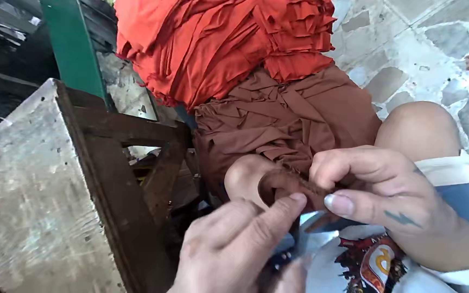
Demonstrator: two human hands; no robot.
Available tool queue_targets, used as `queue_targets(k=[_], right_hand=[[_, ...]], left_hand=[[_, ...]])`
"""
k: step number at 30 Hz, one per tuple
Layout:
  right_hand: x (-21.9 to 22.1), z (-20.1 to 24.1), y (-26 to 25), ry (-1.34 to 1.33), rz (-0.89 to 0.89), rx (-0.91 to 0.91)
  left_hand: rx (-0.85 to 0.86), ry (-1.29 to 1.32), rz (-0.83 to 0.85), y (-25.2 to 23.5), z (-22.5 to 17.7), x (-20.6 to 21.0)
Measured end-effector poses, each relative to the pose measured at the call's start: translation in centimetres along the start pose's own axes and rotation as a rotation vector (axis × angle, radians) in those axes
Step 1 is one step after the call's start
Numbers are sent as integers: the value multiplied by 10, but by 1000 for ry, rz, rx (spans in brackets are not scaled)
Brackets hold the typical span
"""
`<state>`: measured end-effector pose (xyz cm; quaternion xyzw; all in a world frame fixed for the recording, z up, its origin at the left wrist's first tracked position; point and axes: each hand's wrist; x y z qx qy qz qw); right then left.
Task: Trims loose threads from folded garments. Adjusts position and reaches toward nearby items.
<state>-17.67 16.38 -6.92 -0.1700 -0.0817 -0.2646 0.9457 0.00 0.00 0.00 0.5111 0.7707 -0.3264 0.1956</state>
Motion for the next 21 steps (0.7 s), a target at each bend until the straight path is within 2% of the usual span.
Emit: queue_targets(k=[3, 5, 21], right_hand=[[-1, -2, 1, 6, 2, -21], [0, -2, 2, 13, -1, -19], [14, -3, 9, -3, -12, 23]], left_hand=[[82, -152, 21, 4, -3, 8], [68, -195, 32, 4, -6, 9], [-5, -282, 31, 6, -9, 8]])
Point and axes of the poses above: each hand's wrist, its own y-axis away from the middle knuckle, its own x-axis out of the palm, z = x × y, and after that the axes turned 11 degrees about -z, right-handed
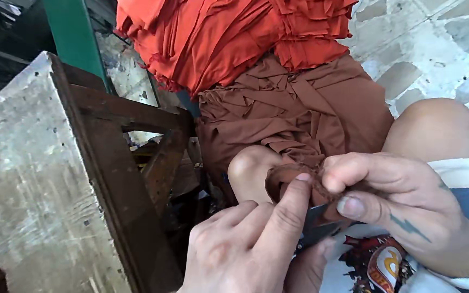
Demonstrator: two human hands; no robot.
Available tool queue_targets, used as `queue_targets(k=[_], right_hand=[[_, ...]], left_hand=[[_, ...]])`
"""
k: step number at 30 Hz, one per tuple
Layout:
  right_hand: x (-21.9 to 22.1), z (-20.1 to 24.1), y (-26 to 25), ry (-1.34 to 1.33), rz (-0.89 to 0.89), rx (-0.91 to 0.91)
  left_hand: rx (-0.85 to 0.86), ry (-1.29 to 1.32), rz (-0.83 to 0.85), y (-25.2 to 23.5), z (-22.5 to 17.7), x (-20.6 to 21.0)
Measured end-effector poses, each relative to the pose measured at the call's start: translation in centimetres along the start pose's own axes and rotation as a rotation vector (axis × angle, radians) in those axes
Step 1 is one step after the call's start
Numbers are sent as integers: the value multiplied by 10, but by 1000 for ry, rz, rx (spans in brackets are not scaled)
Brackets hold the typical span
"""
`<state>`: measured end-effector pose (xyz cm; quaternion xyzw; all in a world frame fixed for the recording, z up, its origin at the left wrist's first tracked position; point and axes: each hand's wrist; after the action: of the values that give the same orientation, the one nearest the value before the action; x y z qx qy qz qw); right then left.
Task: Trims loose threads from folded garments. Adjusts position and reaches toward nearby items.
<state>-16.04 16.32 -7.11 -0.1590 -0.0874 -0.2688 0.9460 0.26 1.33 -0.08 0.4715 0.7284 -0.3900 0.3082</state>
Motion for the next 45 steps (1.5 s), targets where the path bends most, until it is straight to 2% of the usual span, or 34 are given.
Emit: queue_targets(k=[21, 29, 37, 45], right_hand=[[-1, -2, 1, -4, 10, -6], [-1, -1, 1, -35, 19, 9], [-1, -1, 1, -14, 20, -1], [-2, 0, 0, -60, 21, 44]], left_hand=[[-49, 151, 74, 0, 2, 3], [-3, 25, 33, 0, 1, 4], [-104, 351, 110, -1, 5, 3], [-18, 114, 68, 0, 3, 4]])
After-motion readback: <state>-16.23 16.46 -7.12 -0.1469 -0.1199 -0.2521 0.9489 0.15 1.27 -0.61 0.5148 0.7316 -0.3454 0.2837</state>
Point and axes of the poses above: each hand's wrist, its own y-axis away from the middle knuckle, its own x-axis out of the palm, z = x × y, and after that the axes turned 11 degrees about -z, right-handed
